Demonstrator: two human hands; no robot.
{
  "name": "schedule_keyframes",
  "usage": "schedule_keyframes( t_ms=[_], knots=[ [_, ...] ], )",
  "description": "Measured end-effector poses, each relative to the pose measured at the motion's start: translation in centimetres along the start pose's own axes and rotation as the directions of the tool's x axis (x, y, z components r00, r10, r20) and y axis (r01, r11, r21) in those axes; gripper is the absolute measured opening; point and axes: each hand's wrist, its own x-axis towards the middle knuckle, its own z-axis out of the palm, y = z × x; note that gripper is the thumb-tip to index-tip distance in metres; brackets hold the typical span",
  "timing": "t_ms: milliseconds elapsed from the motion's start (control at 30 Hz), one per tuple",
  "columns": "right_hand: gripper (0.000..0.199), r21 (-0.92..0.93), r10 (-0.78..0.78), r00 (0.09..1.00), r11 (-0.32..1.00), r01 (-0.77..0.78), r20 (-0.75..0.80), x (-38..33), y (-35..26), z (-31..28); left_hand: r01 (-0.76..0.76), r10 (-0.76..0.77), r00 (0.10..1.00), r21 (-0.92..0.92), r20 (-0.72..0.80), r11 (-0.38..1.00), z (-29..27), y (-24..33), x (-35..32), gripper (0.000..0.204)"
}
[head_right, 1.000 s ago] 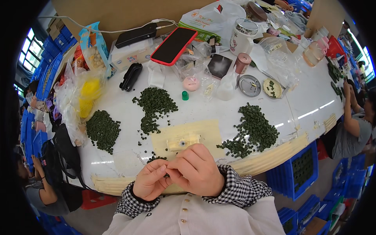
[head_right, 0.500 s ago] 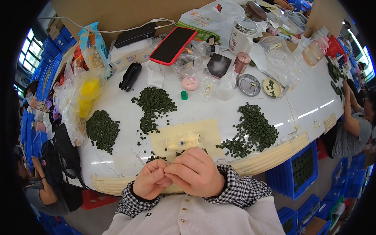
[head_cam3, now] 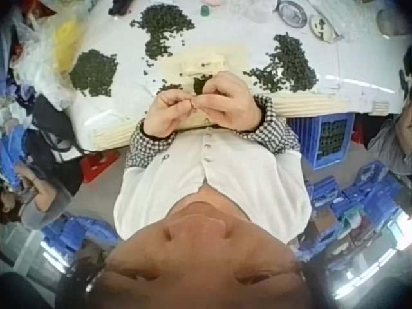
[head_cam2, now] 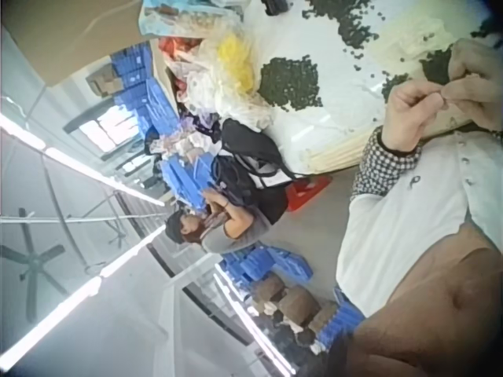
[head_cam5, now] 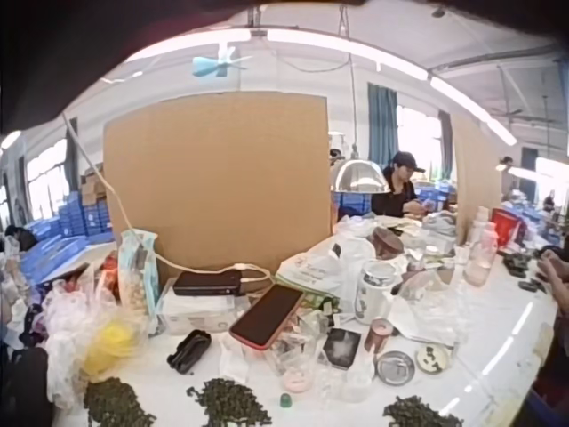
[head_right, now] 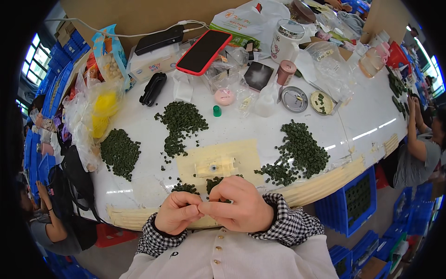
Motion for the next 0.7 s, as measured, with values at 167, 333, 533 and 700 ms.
schedule_keyframes(
  t_ms=[167,333,533,700],
  knots=[
    [0.019,-0.049,0.082,0.997,0.995,-0.081,0.010,-0.6,-0.3,-0.6,-0.034,0.033,0.999,-0.063,-0.023,0.997,-0.1,0.0,0.1,0.014],
    [0.022,-0.391,0.185,0.958,0.916,-0.086,0.221,-3.0,0.3,-3.1,-0.125,0.106,0.988,-0.174,-0.114,0.977,-1.1,0.1,-0.4,0.015],
    [0.019,-0.550,0.229,0.944,0.833,-0.063,0.238,-5.3,1.3,-2.1,-0.110,0.095,0.992,-0.212,-0.082,0.971,-0.9,0.0,0.1,0.016],
    [0.021,-0.512,0.199,0.949,0.857,-0.047,0.245,-5.4,1.7,-1.8,-0.107,0.090,0.992,-0.210,-0.092,0.972,-0.6,0.0,-0.2,0.016]
  ],
)
